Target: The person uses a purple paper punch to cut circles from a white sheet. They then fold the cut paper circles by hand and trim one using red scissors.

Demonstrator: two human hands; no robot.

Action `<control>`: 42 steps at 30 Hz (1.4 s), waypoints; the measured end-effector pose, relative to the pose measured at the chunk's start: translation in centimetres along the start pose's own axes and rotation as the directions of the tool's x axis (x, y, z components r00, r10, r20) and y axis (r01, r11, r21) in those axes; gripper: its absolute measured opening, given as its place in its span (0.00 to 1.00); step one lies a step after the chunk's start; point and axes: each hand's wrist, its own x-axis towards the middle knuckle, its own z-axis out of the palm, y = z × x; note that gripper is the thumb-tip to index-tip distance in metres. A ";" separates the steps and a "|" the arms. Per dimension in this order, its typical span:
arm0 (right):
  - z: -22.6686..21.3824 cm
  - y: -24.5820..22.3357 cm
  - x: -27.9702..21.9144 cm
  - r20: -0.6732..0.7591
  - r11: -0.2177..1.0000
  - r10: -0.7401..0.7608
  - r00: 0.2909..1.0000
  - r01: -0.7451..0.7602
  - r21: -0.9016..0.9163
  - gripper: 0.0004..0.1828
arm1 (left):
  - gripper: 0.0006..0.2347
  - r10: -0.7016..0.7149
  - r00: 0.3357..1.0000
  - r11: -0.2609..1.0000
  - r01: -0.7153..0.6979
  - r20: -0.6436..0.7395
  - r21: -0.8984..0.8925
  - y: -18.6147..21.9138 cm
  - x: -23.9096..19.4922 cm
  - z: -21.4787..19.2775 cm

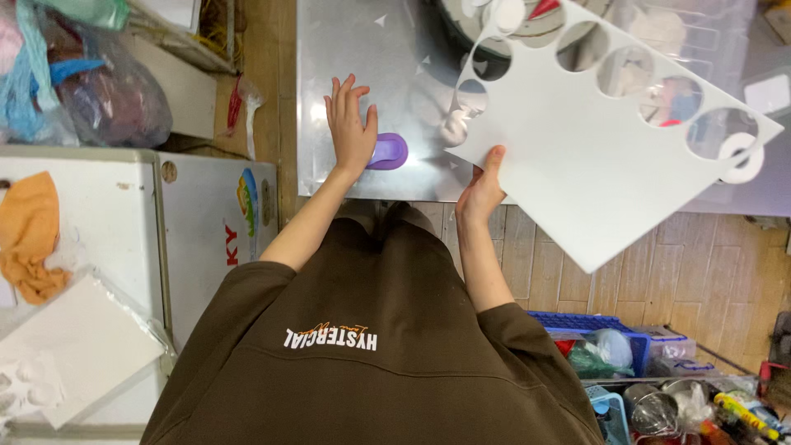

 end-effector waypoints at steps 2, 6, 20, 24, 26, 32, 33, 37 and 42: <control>0.7 -2.9 -0.9 0.023 0.994 0.012 1.000 -0.015 0.108 0.33 | 0.10 0.006 0.997 0.983 0.009 0.081 -0.183 1.8 -0.7 -0.5; 2.9 -5.7 -2.8 0.097 0.986 0.026 0.995 -0.042 0.160 0.33 | 0.16 0.173 0.854 0.807 0.163 0.491 -0.567 6.9 -2.7 -1.2; 4.2 -5.0 -6.9 0.287 0.991 0.050 0.957 -0.084 0.107 0.26 | 0.18 -0.013 0.878 0.269 0.464 0.478 -0.844 16.5 -6.5 0.6; 1.9 -6.8 -8.1 0.453 0.867 0.063 0.889 0.177 -0.467 0.31 | 0.31 -0.305 0.693 0.727 0.612 0.653 -0.310 14.2 -5.4 0.1; -0.5 -8.7 -7.6 0.568 0.426 0.045 0.822 0.499 -0.755 0.32 | 0.29 -0.231 0.831 0.736 0.490 0.506 -0.468 12.3 -3.3 -0.5; -8.8 -8.8 -4.7 0.621 0.814 -0.137 0.771 0.445 -0.374 0.42 | 0.26 -0.142 0.907 0.711 0.371 0.396 -0.597 7.6 -0.6 -4.5; -10.1 -8.5 -4.2 0.605 0.896 -0.090 0.791 0.329 -0.297 0.42 | 0.26 -0.061 0.932 0.726 0.287 0.357 -0.625 7.2 -0.6 -5.1; -13.2 -6.3 -3.5 0.439 0.983 0.148 0.886 -0.082 -0.166 0.37 | 0.24 -0.046 0.869 0.786 0.336 0.493 -0.520 6.2 -1.2 -5.4; -13.1 -5.4 -4.1 0.279 0.879 0.211 0.937 -0.057 -0.473 0.31 | 0.22 0.049 0.839 0.784 0.304 0.542 -0.541 7.2 -2.3 -4.4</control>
